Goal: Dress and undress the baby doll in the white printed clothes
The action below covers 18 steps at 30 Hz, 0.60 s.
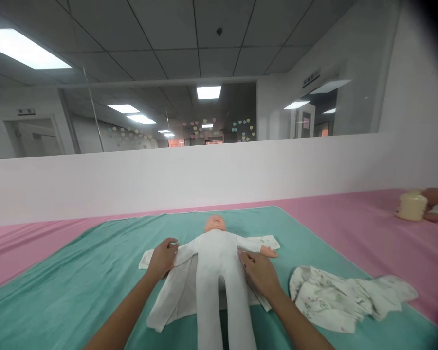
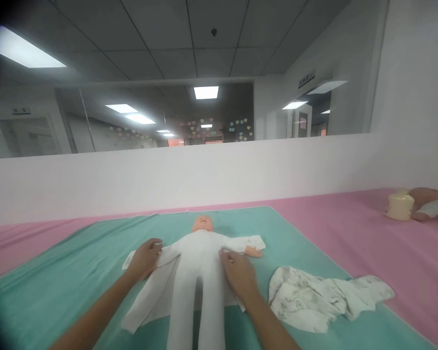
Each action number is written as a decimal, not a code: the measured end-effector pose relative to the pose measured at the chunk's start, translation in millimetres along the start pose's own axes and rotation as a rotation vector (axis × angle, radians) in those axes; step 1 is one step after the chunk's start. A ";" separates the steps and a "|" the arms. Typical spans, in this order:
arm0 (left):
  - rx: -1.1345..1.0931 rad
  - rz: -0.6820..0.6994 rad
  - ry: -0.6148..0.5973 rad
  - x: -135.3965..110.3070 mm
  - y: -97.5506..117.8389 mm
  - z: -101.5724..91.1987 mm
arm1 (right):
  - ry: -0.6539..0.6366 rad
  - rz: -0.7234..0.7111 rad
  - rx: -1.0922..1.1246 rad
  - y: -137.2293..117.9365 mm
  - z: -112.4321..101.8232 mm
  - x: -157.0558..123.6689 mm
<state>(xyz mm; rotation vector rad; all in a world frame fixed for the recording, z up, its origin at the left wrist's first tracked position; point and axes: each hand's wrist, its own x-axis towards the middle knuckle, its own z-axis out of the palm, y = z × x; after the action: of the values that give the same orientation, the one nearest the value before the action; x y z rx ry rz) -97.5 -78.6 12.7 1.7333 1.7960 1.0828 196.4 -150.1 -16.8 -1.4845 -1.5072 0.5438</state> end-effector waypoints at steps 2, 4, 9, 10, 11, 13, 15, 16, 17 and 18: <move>-0.043 -0.010 -0.065 14.3 -10.2 5.1 | 0.096 -0.036 -0.094 1.4 -0.5 -2.1; -0.085 -0.021 -0.139 22.6 -19.8 9.6 | 0.146 -0.099 -0.089 0.7 1.1 -5.5; -0.115 0.024 -0.230 37.8 -47.0 5.3 | 0.127 -0.306 -0.014 -26.5 20.5 -5.9; -0.126 0.037 -0.241 40.8 -52.0 3.3 | 0.088 -0.351 -0.017 -35.8 27.7 -2.1; -0.143 0.049 -0.254 43.2 -56.1 1.6 | 0.040 -0.392 -0.038 -45.2 36.1 3.3; -0.174 0.089 -0.304 45.5 -61.2 -0.6 | -0.065 -0.462 -0.137 -62.0 55.6 18.6; -0.204 0.128 -0.373 44.0 -61.9 -1.3 | -0.167 -0.565 -0.284 -73.8 76.5 37.1; -0.214 0.130 -0.399 42.1 -60.8 -1.5 | -0.218 -0.626 -0.360 -77.7 86.6 46.3; -0.217 0.120 -0.415 39.8 -59.2 -1.6 | -0.274 -0.682 -0.435 -80.5 96.0 55.0; -0.215 0.106 -0.419 37.2 -57.1 -1.8 | -0.334 -0.729 -0.508 -82.4 104.4 62.7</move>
<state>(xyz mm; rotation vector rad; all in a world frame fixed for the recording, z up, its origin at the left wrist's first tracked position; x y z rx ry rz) -140.5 -38.6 -21.8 1.7784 1.2989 0.8374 75.1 -75.6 20.1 -1.0912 -2.4190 -0.0490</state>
